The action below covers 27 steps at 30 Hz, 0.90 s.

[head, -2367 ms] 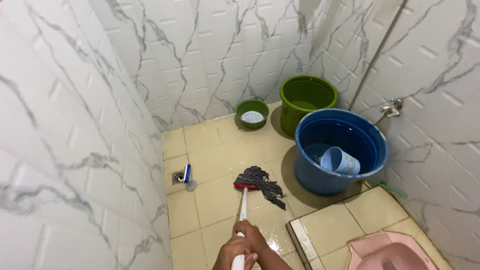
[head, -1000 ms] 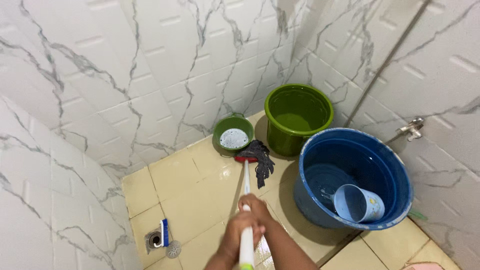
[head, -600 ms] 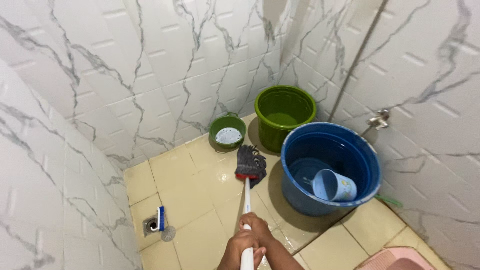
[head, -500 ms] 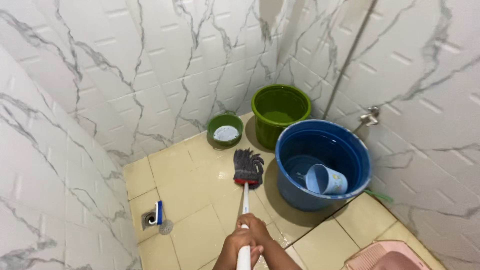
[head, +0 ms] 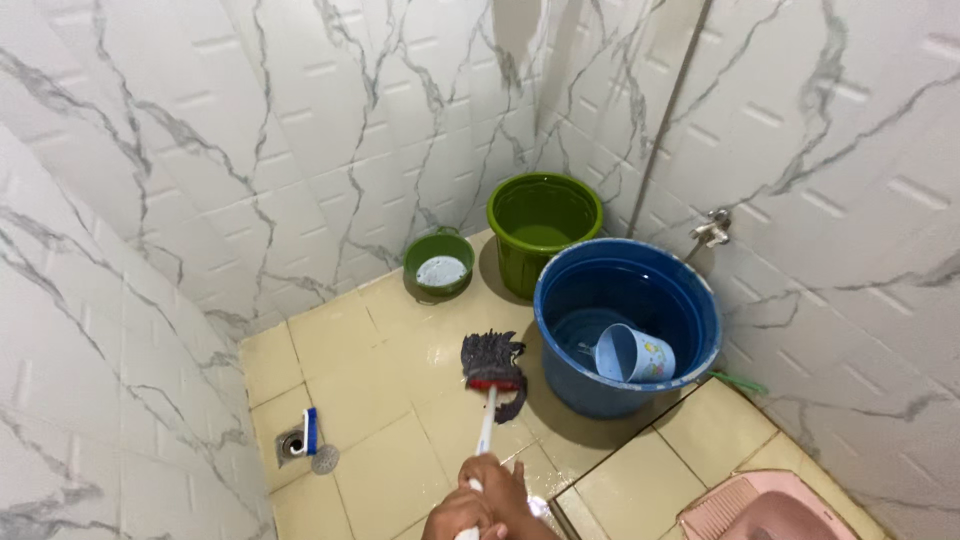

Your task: The person mops the tiled floor of a bathroom using a mop, moving the mop head back and forth across the wet surface around a pink squat toilet and near several buckets.

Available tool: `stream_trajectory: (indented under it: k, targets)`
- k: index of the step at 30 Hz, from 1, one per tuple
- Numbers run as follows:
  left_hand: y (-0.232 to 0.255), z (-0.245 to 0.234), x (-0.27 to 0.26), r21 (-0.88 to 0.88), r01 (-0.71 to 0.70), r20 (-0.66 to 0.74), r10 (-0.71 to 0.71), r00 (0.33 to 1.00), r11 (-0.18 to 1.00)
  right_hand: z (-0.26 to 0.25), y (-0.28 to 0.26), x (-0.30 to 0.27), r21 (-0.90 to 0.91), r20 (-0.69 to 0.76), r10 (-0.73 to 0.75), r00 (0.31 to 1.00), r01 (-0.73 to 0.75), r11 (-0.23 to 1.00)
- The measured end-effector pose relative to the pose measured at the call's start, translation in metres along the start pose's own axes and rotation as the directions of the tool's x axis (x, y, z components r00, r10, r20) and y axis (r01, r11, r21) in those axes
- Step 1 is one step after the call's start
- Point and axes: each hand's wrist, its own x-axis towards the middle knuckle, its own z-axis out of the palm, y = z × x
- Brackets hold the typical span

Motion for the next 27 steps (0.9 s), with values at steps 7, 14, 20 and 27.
stream_trajectory:
  k: [7,14,20,27]
  targets:
    - [0.012,-0.068,0.123,-0.019,0.105,-0.038,-0.105,0.994,0.994,-0.022,-0.005,0.125,0.124,-0.122,-0.016,0.992,0.031,0.992]
    - [-0.066,-0.109,0.201,-0.063,0.089,0.011,-0.089,0.996,0.994,-0.030,0.017,0.263,0.069,-0.269,-0.009,0.963,0.028,0.997]
    - [-0.144,-0.114,0.242,-0.048,0.072,-0.072,-0.075,0.995,0.996,-0.038,0.039,0.344,0.173,-0.346,-0.152,0.926,0.222,0.960]
    - [-0.108,-0.119,0.216,-0.127,0.224,0.007,-0.225,0.974,0.966,-0.022,0.037,0.313,0.319,-0.255,-0.109,0.961,0.190,0.928]
